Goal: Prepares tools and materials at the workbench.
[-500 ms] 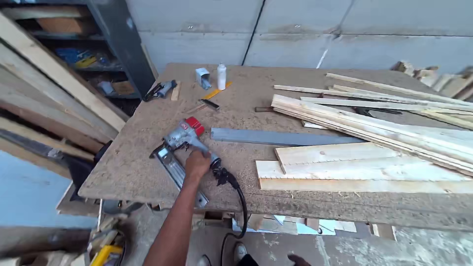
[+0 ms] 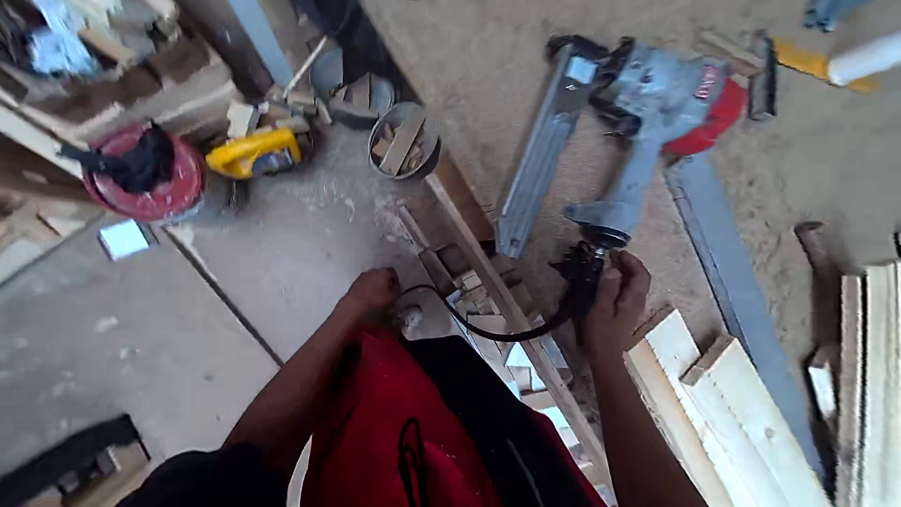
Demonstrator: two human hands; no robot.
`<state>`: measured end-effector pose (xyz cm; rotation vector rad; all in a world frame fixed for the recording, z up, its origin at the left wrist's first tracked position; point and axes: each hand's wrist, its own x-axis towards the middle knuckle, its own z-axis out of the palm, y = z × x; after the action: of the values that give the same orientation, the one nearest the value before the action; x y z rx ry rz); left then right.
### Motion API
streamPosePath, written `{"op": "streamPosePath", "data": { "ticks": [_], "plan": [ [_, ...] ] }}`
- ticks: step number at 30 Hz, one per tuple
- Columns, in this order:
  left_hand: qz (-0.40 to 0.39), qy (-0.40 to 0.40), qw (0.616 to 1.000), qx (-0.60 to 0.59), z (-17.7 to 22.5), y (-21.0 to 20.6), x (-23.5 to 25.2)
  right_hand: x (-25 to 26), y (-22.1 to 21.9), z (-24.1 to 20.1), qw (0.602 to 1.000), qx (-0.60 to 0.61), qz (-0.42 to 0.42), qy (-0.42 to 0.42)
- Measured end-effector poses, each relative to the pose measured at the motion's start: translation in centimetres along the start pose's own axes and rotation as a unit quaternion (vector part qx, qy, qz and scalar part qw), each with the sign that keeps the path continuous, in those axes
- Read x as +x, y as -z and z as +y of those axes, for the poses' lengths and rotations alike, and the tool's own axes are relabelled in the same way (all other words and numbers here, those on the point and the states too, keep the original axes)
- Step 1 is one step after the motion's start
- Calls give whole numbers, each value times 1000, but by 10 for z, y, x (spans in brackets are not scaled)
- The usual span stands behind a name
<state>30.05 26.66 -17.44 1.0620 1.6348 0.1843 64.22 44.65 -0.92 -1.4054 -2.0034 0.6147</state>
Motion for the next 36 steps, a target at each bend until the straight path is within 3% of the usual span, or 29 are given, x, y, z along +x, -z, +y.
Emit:
{"op": "streamPosePath", "data": {
  "ticks": [4, 7, 12, 18, 23, 31, 33, 36],
  "plan": [
    [-34, 6, 999, 7, -2, -34, 73, 8, -9, 4, 997, -71, 1, 30],
    [-48, 41, 996, -60, 17, -76, 125, 8, -10, -4, 997, -80, -6, 10],
    [13, 188, 931, -311, 31, -130, 208, 8, -7, -5, 999, -52, -11, 0],
    [32, 242, 905, -349, 31, -158, 256, 10, -2, 7, 997, -80, -6, 8],
    [78, 273, 901, -329, 46, -148, 180, 11, -5, 5, 1000, -9, 1, 1],
    [172, 313, 872, -334, -25, -165, 10, 12, -9, 5, 995, 95, 16, 30],
    [196, 325, 864, -332, -45, -164, -33, 10, -8, 3, 991, 98, 53, 73],
    [244, 330, 840, -356, -77, -164, -96, -16, 3, -20, 974, 13, 91, 205]
  ]
}}
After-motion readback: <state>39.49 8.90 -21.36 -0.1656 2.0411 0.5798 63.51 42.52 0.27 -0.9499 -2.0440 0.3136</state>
